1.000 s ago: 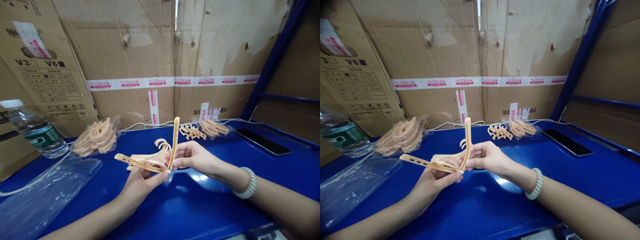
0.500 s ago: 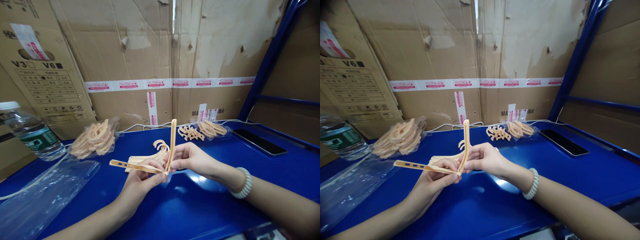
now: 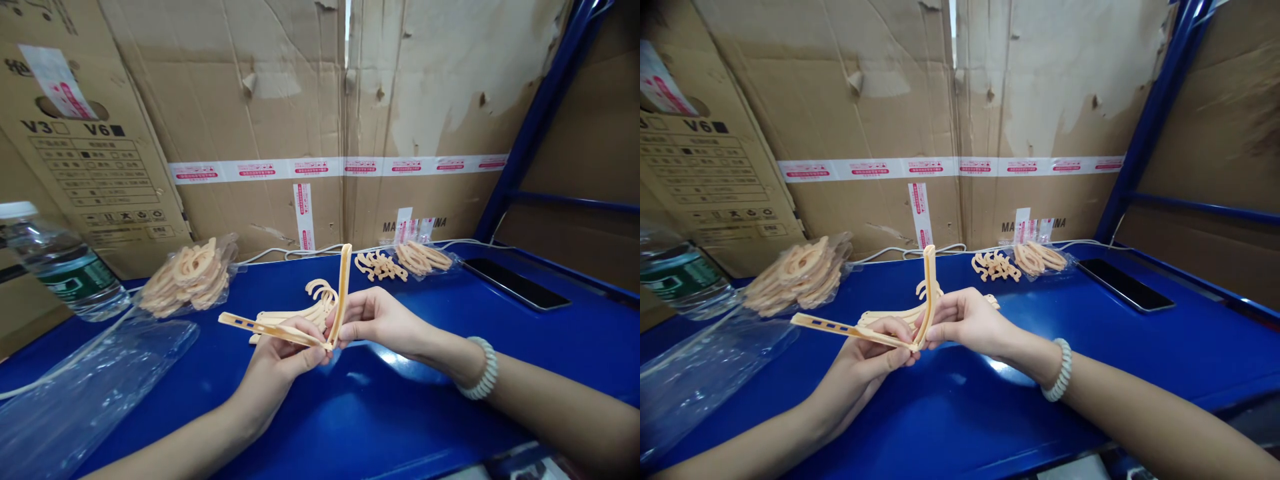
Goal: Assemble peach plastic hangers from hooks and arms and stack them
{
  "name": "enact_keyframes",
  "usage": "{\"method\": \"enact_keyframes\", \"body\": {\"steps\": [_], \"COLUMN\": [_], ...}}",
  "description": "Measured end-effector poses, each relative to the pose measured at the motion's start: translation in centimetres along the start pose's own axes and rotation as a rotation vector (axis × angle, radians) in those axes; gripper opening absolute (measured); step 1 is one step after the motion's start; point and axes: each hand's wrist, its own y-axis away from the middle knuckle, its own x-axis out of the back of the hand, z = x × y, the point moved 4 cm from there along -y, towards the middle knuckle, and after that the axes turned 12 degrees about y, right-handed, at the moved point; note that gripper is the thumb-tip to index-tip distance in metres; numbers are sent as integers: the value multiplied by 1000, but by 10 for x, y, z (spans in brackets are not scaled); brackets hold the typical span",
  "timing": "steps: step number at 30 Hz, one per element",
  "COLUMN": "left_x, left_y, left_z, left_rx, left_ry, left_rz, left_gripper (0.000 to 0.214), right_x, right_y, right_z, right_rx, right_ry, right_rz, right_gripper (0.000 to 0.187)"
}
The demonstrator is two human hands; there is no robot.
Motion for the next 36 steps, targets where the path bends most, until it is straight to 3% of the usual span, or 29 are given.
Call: {"method": "enact_keyframes", "body": {"steps": [9,17,21,25,28,32,36], "left_x": [6,3,5,17,26,39,55], "left_y": [-1,-1,-6,-14,-20,-29,-37], "left_z": [3,6,16,38,51,65,84], "left_rx": [-55,-42,-41,-120,-129,-136,-155], "left_ry": [67,63,-17,14,37,49,-21], "left_rz": [180,210,188,259,301,349,334], "left_gripper": [30,36,35,35,35,25,17], "right_x": [-8,-14,0,36,59,68,75], "right_y": [4,6,1,-5,-6,0,5], "right_z": [2,1,-1,-14,-29,-47,-53], "right_rx": [96,189,200,244,367,568,499], "right_ry": [70,116,134,224,496,1027,1225], "right_rz": [136,263,246,207,194,214,120], "right_gripper": [28,25,23,27,22,8,9]}}
